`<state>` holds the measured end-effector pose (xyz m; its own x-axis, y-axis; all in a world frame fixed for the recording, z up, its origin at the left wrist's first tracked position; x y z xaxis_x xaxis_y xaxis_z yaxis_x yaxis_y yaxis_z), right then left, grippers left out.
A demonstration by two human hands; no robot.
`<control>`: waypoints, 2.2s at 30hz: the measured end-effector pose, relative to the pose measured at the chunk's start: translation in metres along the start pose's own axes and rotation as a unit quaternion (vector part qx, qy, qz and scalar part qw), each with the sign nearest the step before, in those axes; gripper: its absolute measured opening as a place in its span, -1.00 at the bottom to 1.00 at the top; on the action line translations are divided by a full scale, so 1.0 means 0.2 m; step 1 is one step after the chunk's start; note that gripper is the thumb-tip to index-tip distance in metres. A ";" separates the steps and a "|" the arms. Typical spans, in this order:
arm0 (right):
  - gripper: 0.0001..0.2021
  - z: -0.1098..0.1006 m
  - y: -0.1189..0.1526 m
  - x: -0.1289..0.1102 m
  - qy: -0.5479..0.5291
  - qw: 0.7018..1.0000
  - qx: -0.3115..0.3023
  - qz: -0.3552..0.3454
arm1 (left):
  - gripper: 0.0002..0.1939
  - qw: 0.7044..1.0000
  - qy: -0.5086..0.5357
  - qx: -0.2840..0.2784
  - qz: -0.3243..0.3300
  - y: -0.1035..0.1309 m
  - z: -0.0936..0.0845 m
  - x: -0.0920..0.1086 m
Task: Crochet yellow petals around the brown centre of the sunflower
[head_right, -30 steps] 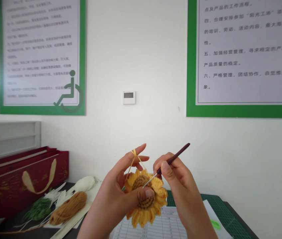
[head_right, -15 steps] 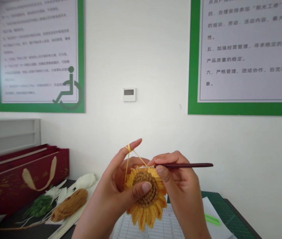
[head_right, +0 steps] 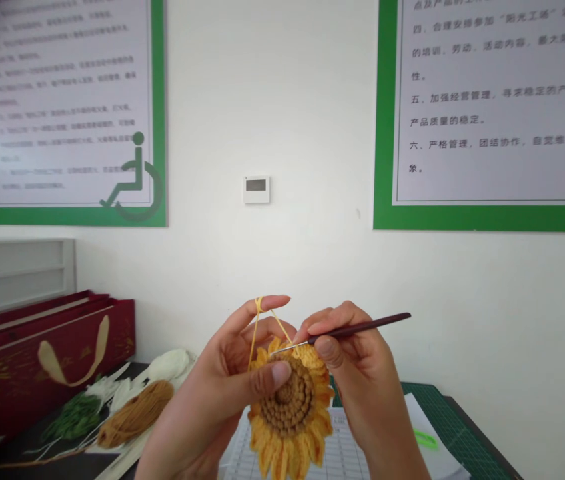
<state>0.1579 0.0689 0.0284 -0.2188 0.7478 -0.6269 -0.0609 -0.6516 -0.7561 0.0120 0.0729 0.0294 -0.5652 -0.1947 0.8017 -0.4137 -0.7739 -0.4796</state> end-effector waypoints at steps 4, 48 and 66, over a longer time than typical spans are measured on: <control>-0.88 0.00 0.02 0.01 0.006 0.998 0.065 -0.004 | -0.35 0.999 0.003 0.035 -0.007 0.00 -0.01 0.01; -0.81 0.00 -0.02 0.01 -0.020 0.999 -0.016 -0.047 | -0.48 0.998 -0.026 0.048 -0.033 0.03 -0.07 -0.02; -0.88 0.00 0.05 -0.18 0.187 0.956 -0.093 -0.207 | -0.52 0.995 -0.054 0.063 -0.048 0.01 -0.09 -0.04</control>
<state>0.1646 0.0350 0.0440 0.1524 0.9523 -0.2643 0.1145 -0.2827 -0.9524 0.0031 0.0829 0.0163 -0.4454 -0.1742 0.8782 -0.3646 -0.8606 -0.3556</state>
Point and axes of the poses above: each hand's wrist, its own y-axis away from the middle knuckle, its own z-axis out of the palm, x = y × z, the point moved 7 cm from there along -y, towards the middle knuckle, and after that the axes turned 3 degrees about y, right-handed, at the moved point
